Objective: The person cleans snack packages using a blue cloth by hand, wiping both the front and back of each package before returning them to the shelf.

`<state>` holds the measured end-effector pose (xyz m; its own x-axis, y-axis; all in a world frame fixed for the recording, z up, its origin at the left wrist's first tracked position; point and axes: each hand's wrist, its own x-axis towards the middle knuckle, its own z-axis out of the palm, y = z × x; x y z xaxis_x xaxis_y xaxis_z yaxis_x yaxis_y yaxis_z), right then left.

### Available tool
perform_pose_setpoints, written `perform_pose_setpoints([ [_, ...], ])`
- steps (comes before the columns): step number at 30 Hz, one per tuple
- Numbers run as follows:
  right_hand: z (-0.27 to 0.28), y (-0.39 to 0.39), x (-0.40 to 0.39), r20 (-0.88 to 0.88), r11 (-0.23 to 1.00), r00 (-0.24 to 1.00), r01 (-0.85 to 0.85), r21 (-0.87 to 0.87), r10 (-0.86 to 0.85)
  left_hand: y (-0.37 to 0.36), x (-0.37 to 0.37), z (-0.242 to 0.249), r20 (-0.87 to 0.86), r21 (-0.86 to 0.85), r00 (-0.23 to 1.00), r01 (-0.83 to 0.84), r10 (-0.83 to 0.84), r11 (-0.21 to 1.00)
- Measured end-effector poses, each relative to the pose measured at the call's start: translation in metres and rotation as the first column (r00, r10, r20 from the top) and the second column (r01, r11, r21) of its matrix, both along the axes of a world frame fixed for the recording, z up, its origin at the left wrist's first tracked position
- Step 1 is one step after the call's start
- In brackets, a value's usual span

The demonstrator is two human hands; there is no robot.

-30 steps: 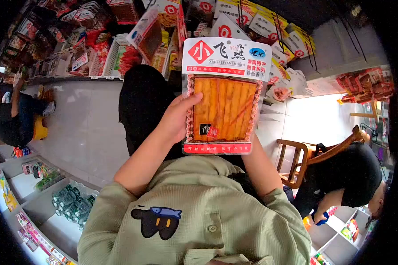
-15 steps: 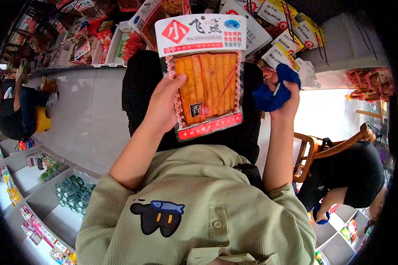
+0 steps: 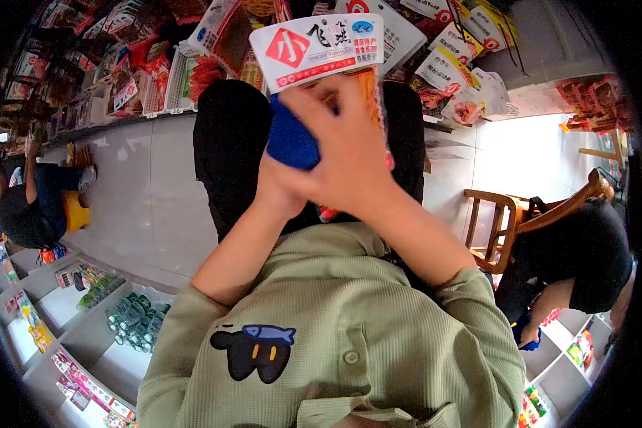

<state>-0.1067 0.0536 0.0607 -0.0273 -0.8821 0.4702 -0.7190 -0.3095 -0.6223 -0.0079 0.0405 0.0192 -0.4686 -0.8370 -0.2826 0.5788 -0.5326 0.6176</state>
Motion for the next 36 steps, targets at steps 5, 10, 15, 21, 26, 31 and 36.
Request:
perform_pose_setpoints([
  [5, -0.024, -0.009, -0.002, -0.064, 0.998, 0.997, 0.050, -0.043, -0.053, 0.003, 0.008, -0.014, 0.010, -0.044, 1.000, 0.002, -0.001, 0.999],
  [10, -0.019, -0.009, -0.013, -0.062, 0.980, 0.980, 0.186, -0.073, -0.190, -0.002, 0.001, -0.005, -0.009, -0.130, 0.998, -0.056, 0.055, 0.990],
  [15, -0.021, -0.011, -0.022, 0.005, 0.957, 0.971, 0.236, -0.172, -0.238, -0.006, 0.001, 0.000, -0.034, -0.211, 0.999, -0.009, 0.002, 0.977],
  [21, -0.020, -0.009, -0.037, 0.032, 0.953, 0.966, 0.257, -0.159, -0.255, -0.009, 0.015, -0.001, -0.013, -0.239, 1.000, -0.009, 0.006, 0.971],
  [26, -0.023, -0.010, -0.057, 0.033, 0.940, 0.949, 0.314, -0.133, -0.313, -0.016, 0.029, -0.001, -0.068, -0.214, 0.998, -0.016, 0.001, 0.977],
  [31, -0.025, -0.009, -0.067, 0.067, 0.938, 0.946, 0.322, -0.124, -0.316, -0.016, 0.034, -0.001, -0.042, -0.200, 0.999, -0.002, -0.006, 0.980],
  [36, -0.023, -0.006, -0.076, 0.520, 0.959, 0.812, 0.169, 0.226, -0.266, -0.017, 0.039, -0.004, -0.057, -0.183, 0.998, 0.012, -0.023, 0.983],
])
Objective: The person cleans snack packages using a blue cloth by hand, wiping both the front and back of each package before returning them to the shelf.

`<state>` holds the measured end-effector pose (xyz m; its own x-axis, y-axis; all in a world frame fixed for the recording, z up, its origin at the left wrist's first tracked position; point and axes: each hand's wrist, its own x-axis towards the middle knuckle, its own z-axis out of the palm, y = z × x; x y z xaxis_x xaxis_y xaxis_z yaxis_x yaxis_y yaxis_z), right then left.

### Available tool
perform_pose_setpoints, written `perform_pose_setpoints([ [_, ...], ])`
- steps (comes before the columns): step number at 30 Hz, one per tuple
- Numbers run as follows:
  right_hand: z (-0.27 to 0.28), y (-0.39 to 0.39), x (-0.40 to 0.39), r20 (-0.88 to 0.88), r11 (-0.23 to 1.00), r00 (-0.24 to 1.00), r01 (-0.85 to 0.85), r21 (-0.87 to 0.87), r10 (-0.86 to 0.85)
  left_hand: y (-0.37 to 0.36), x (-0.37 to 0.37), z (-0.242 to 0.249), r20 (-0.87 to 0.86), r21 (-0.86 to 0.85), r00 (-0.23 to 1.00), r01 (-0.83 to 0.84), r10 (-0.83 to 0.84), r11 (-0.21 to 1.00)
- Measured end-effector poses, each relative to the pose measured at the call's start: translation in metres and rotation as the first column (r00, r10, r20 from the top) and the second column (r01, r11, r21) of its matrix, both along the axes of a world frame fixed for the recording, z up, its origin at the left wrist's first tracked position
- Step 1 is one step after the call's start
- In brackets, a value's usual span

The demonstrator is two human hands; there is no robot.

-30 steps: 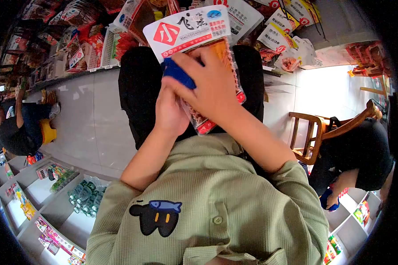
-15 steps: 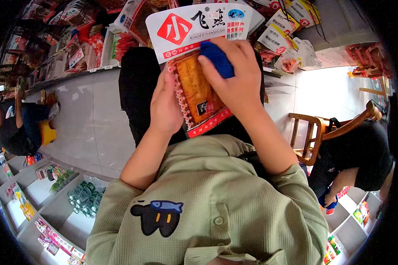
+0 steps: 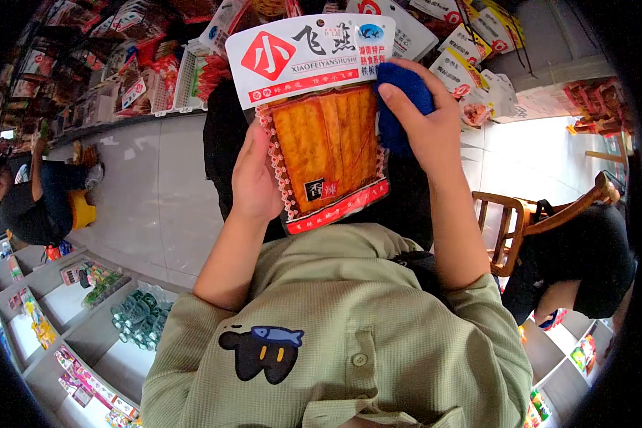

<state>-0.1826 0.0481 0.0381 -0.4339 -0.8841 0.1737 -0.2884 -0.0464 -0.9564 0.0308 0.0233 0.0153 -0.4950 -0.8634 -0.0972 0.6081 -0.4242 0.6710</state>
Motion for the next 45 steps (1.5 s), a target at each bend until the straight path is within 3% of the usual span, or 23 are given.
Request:
perform_pose_setpoints([
  [1, 0.000, 0.001, -0.002, 0.132, 0.998, 0.991, -0.039, 0.042, 0.033, -0.001, 0.002, -0.001, 0.001, -0.003, 1.000, -0.003, 0.003, 1.000],
  [4, 0.002, 0.003, -0.003, 0.043, 0.997, 0.996, -0.074, 0.005, 0.074, -0.006, 0.012, -0.006, 0.009, 0.024, 0.999, 0.043, -0.043, 0.999],
  [7, 0.010, 0.006, 0.000, 0.019, 0.987, 0.987, -0.161, 0.023, 0.161, -0.011, 0.018, -0.006, 0.165, -0.096, 0.985, 0.065, -0.049, 0.993],
  [9, 0.013, 0.008, 0.002, 0.023, 0.976, 0.977, -0.211, 0.051, 0.210, -0.013, 0.014, 0.003, 0.083, 0.055, 0.995, -0.062, 0.057, 0.997],
  [13, 0.008, 0.008, 0.004, 0.012, 0.982, 0.984, -0.181, 0.055, 0.180, -0.015, 0.006, 0.014, -0.144, 0.115, 0.990, 0.014, 0.002, 0.993],
  [15, 0.004, 0.005, 0.002, 0.032, 0.990, 0.991, -0.131, 0.052, 0.130, -0.012, -0.002, 0.017, -0.096, 0.104, 0.995, 0.014, -0.004, 0.994],
  [17, 0.004, 0.000, -0.004, -0.427, 0.986, 0.901, -0.004, -0.169, -0.070, -0.009, -0.014, 0.028, -0.062, -0.033, 0.997, -0.039, 0.037, 0.999],
  [18, 0.009, 0.004, -0.003, -0.278, 0.993, 0.958, 0.033, -0.113, -0.064, -0.009, -0.014, 0.026, -0.043, -0.074, 0.999, 0.000, -0.003, 0.997],
  [19, 0.018, 0.006, 0.001, -0.276, 0.993, 0.959, 0.030, -0.111, -0.060, -0.008, -0.015, 0.026, -0.041, -0.072, 0.999, -0.003, 0.000, 0.997],
  [21, 0.033, 0.008, 0.012, -0.266, 0.963, 0.961, 0.007, -0.268, -0.080, -0.005, -0.019, 0.025, -0.003, -0.114, 0.999, 0.040, -0.040, 0.993],
  [23, 0.033, 0.012, 0.024, -0.410, 0.937, 0.912, -0.124, -0.326, -0.023, -0.001, -0.025, 0.028, -0.010, -0.103, 0.998, 0.063, -0.065, 0.993],
  [25, 0.036, 0.016, 0.039, -0.574, 0.908, 0.812, -0.314, -0.278, 0.105, 0.003, -0.032, 0.029, 0.008, -0.114, 0.998, 0.068, -0.067, 0.991],
  [27, 0.028, 0.017, 0.060, -0.615, 0.881, 0.756, -0.428, -0.203, 0.226, 0.010, -0.036, 0.031, 0.045, -0.091, 0.997, 0.070, -0.066, 0.993],
  [29, 0.017, 0.015, 0.069, -0.645, 0.874, 0.750, -0.403, -0.272, 0.145, 0.010, -0.032, 0.028, -0.135, -0.066, 0.983, 0.120, -0.128, 0.991],
  [38, 0.017, 0.009, 0.062, -0.567, 0.905, 0.821, -0.291, -0.309, 0.071, 0.009, -0.030, 0.029, 0.126, -0.361, 0.981, 0.182, -0.146, 0.915],
  [39, 0.016, 0.009, 0.058, -0.569, 0.908, 0.820, -0.288, -0.306, 0.069, 0.010, -0.030, 0.027, 0.124, -0.359, 0.981, 0.186, -0.151, 0.915],
  [41, 0.016, 0.009, 0.053, -0.615, 0.940, 0.789, -0.211, -0.269, 0.001, 0.012, -0.030, 0.021, 0.242, -0.320, 0.970, 0.067, 0.014, 0.945],
  [42, 0.017, 0.011, 0.050, -0.609, 0.966, 0.793, -0.170, -0.194, 0.017, 0.012, -0.026, 0.019, 0.175, -0.249, 0.985, 0.048, -0.003, 0.967],
  [45, 0.010, 0.008, 0.039, -0.580, 0.967, 0.814, -0.131, -0.217, -0.020, 0.015, -0.024, 0.023, 0.103, -0.097, 0.994, -0.015, 0.025, 0.995],
])
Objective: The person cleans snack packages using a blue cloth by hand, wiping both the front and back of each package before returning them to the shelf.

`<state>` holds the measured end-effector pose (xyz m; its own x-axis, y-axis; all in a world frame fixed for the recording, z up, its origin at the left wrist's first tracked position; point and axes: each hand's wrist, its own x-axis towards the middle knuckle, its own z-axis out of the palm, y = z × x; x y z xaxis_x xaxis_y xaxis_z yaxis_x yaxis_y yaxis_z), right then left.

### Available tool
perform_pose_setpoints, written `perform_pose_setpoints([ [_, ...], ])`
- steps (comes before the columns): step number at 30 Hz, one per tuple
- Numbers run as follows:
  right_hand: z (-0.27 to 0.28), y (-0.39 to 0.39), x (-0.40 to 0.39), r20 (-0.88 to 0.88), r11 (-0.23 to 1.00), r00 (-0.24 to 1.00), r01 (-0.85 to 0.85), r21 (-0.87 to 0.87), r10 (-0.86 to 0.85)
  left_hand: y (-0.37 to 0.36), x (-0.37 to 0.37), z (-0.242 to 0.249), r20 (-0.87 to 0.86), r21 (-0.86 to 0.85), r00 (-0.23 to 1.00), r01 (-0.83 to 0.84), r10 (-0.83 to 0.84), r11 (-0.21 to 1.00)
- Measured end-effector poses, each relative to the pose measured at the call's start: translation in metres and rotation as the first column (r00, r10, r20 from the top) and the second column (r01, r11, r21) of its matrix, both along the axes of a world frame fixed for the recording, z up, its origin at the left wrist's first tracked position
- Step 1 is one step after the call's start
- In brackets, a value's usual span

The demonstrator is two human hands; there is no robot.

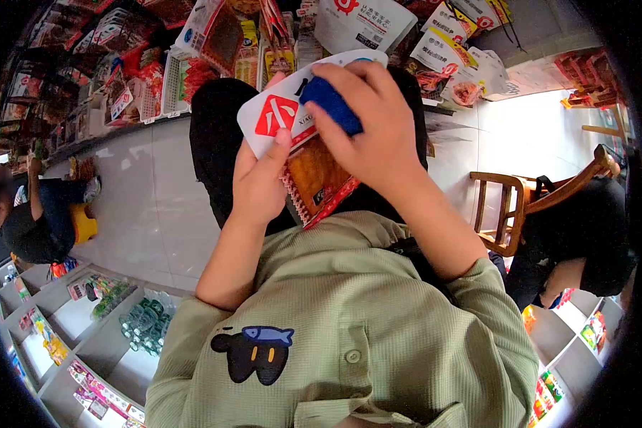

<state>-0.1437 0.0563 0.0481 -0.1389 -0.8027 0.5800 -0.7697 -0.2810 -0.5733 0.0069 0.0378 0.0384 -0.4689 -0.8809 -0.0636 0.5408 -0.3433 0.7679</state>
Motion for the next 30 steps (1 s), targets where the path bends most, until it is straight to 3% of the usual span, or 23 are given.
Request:
perform_pose_setpoints([
  [10, -0.017, -0.010, -0.041, 0.188, 0.999, 0.982, 0.020, -0.032, -0.014, -0.005, 0.015, -0.011, -0.020, 0.083, 0.999, 0.046, -0.044, 0.996],
  [13, -0.013, -0.005, -0.049, 0.516, 0.965, 0.851, -0.041, 0.260, -0.103, -0.013, 0.023, -0.013, -0.102, 0.080, 0.993, 0.061, -0.053, 0.995],
  [14, -0.014, -0.003, -0.051, 0.516, 0.964, 0.851, -0.044, 0.261, -0.100, -0.014, 0.025, -0.012, -0.102, 0.080, 0.994, 0.058, -0.050, 0.995],
  [17, -0.011, -0.002, -0.056, 0.729, 0.949, 0.682, -0.189, 0.254, -0.060, -0.025, 0.026, -0.011, -0.173, 0.146, 0.984, 0.062, -0.037, 0.987],
  [18, -0.009, -0.001, -0.057, 0.723, 0.949, 0.688, -0.190, 0.253, -0.055, -0.028, 0.027, -0.012, -0.182, 0.143, 0.983, 0.060, -0.033, 0.988],
  [21, -0.006, 0.000, -0.057, 0.804, 0.918, 0.595, -0.323, 0.229, 0.009, -0.037, 0.027, -0.016, -0.204, 0.285, 0.976, 0.136, -0.079, 0.949],
  [24, -0.016, 0.000, -0.054, 0.758, 0.920, 0.651, -0.270, 0.283, -0.042, -0.038, 0.024, -0.028, -0.313, 0.440, 0.946, 0.223, -0.084, 0.870],
  [28, -0.037, -0.003, -0.055, 0.704, 0.928, 0.702, -0.185, 0.324, -0.106, -0.018, 0.027, -0.057, -0.277, 0.465, 0.954, 0.233, -0.110, 0.854],
  [30, -0.044, -0.005, -0.058, 0.690, 0.938, 0.711, -0.131, 0.322, -0.138, 0.006, 0.022, -0.056, 0.061, 0.430, 0.989, 0.098, -0.137, 0.898],
])
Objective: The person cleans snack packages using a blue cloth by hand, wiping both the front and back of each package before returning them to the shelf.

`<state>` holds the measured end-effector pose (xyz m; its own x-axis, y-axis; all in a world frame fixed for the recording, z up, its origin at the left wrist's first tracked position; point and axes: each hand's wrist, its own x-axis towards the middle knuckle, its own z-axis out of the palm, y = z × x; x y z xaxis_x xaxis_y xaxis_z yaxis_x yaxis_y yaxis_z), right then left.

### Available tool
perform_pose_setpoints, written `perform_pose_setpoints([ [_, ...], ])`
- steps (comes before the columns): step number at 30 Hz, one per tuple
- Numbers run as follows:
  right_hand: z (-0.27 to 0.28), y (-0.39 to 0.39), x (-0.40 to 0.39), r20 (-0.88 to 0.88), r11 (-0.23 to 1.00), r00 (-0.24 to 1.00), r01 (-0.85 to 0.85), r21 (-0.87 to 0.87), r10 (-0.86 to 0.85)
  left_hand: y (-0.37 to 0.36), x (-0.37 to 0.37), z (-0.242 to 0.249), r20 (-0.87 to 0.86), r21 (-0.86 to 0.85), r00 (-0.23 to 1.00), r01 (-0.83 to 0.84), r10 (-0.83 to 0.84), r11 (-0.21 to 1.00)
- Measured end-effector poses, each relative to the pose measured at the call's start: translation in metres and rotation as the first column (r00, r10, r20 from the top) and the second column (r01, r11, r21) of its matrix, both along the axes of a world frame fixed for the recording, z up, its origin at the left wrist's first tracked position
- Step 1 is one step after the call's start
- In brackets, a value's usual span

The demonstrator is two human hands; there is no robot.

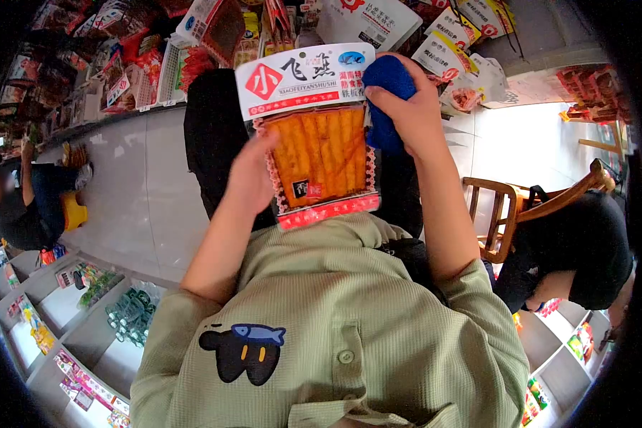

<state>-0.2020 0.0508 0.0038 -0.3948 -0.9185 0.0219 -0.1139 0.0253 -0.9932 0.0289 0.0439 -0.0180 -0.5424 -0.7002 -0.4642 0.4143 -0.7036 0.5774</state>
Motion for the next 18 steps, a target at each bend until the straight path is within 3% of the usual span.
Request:
perform_pose_setpoints([
  [2, -0.001, -0.001, -0.001, 0.009, 1.000, 1.000, 0.005, -0.005, -0.004, 0.010, 0.001, -0.004, -0.057, 0.072, 0.998, -0.006, 0.010, 0.997],
  [4, 0.001, -0.002, -0.003, 0.063, 0.990, 0.988, 0.137, 0.034, -0.139, 0.004, 0.006, -0.011, -0.066, 0.074, 0.997, -0.030, 0.035, 0.997],
  [5, 0.003, -0.005, -0.004, -0.068, 0.975, 0.972, 0.224, 0.004, -0.223, 0.001, 0.008, -0.013, -0.076, 0.074, 0.996, -0.050, 0.056, 0.996],
  [6, 0.010, -0.002, -0.005, 0.108, 0.973, 0.968, 0.229, 0.002, -0.228, -0.002, 0.010, -0.014, -0.073, 0.076, 0.995, -0.061, 0.066, 0.995],
  [8, 0.021, -0.003, -0.008, 0.000, 0.962, 0.977, 0.210, -0.175, -0.214, -0.010, 0.012, -0.004, -0.118, 0.048, 0.991, -0.058, 0.063, 0.997],
  [10, 0.027, -0.001, -0.003, -0.003, 0.971, 0.988, 0.152, -0.183, -0.155, -0.014, 0.008, 0.006, -0.114, 0.004, 0.992, -0.055, 0.055, 0.999],
  [12, 0.023, -0.001, 0.006, -0.495, 0.959, 0.866, -0.075, -0.275, -0.074, -0.016, 0.001, 0.012, -0.207, -0.016, 0.978, -0.015, 0.011, 1.000],
  [13, 0.019, -0.002, 0.017, -0.538, 0.956, 0.843, -0.154, -0.251, -0.005, -0.016, -0.006, 0.018, -0.212, -0.042, 0.977, 0.005, -0.014, 0.999],
  [14, 0.016, -0.003, 0.027, -0.703, 0.946, 0.711, -0.212, -0.244, -0.022, -0.015, -0.011, 0.019, -0.216, -0.042, 0.976, 0.011, -0.020, 0.999],
  [16, 0.017, 0.002, 0.045, -0.839, 0.961, 0.541, -0.194, -0.197, -0.063, -0.014, -0.018, 0.020, -0.365, 0.027, 0.930, 0.045, -0.032, 0.999],
  [18, 0.015, 0.001, 0.046, -0.830, 0.952, 0.554, -0.217, -0.214, -0.060, -0.015, -0.018, 0.017, -0.434, 0.024, 0.900, 0.067, -0.050, 0.997],
])
